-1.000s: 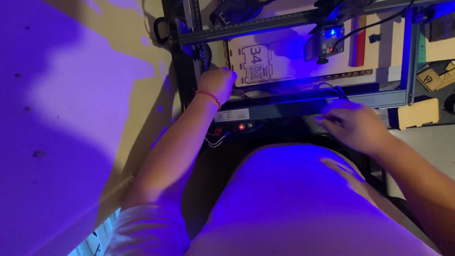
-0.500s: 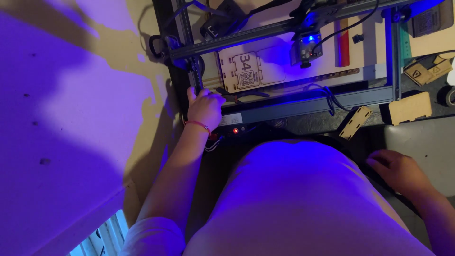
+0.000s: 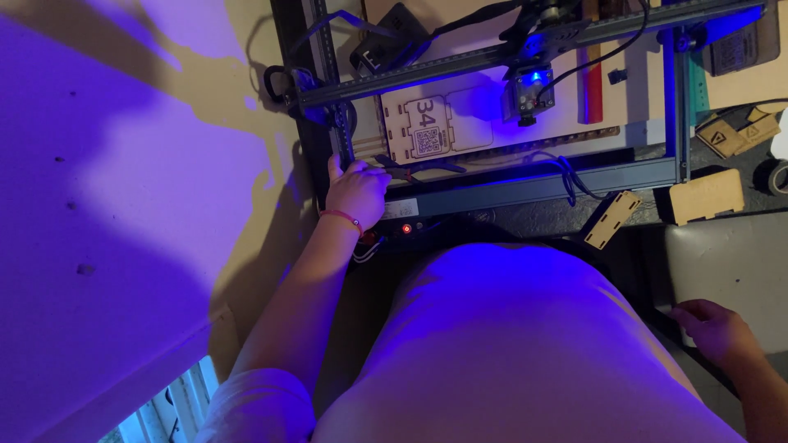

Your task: Applying tape to secure a wooden workpiece on a laser engraver, using a hammer for positioning, and inspecting finished engraved items.

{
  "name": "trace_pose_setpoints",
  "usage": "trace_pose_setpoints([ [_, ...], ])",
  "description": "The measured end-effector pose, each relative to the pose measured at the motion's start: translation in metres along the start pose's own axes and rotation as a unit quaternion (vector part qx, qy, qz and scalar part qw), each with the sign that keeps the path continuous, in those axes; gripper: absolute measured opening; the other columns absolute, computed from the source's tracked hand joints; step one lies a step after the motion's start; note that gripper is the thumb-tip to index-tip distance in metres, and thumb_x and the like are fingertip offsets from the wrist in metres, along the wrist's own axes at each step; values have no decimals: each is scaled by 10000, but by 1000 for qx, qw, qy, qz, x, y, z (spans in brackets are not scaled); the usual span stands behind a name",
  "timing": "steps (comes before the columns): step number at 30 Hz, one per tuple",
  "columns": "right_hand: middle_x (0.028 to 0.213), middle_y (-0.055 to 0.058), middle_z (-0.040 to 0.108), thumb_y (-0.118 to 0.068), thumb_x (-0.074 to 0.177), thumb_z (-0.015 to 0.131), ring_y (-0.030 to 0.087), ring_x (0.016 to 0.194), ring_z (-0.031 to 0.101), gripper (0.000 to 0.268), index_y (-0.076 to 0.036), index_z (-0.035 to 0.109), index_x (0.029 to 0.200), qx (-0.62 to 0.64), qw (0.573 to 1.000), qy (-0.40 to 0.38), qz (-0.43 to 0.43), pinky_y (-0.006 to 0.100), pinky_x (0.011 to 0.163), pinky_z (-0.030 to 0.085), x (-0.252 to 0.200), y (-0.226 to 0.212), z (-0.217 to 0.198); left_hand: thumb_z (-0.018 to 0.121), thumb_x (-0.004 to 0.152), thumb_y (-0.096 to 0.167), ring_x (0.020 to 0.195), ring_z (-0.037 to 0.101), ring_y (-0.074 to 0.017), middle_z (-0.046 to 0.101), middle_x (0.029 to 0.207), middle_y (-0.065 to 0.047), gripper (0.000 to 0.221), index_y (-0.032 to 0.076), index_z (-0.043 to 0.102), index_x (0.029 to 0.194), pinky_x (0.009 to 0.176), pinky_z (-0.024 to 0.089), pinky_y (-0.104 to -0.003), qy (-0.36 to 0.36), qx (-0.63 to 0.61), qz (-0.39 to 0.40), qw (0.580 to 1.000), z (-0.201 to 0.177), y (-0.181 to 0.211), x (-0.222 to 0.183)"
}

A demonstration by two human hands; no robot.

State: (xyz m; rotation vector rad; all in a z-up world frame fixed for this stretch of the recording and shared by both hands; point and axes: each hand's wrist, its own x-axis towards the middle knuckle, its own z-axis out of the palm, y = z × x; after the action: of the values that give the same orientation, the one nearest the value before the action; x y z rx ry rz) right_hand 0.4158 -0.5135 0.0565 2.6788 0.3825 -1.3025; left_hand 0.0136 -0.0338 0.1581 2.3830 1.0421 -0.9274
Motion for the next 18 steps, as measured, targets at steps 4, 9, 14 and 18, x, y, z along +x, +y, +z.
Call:
trace_pose_setpoints([
  [4,964,193,789,-327,956,660,332,871,697,355,-58,796,1143,2,1000,-3,-15,430,792,492,-5,-12,-1,464,855,18,1199,502,-240,664,1167,39,338,176,674,1066,1153,109,-658,61,-23,1,998,21,-9,7],
  [9,980,160,795,-311,932,701,291,881,705,308,-105,794,1142,34,998,24,-56,399,779,490,10,-7,10,370,998,326,1245,434,-312,584,1182,-88,402,209,588,1315,1146,97,-627,79,-13,-6,997,23,-5,16],
  [14,910,202,771,-308,932,698,317,762,674,335,-96,777,1179,43,998,16,-39,421,727,485,-8,-28,2,353,993,412,1236,441,-312,592,1154,-92,410,226,609,1255,1141,92,-641,84,-13,-15,996,26,-5,21],
  [18,859,188,759,-292,945,697,305,721,649,298,-87,792,1140,47,998,23,-38,408,686,468,-8,-20,6,294,991,431,1283,405,-309,578,1207,-115,469,211,571,1300,1143,76,-654,45,-16,-17,999,17,-2,18],
])
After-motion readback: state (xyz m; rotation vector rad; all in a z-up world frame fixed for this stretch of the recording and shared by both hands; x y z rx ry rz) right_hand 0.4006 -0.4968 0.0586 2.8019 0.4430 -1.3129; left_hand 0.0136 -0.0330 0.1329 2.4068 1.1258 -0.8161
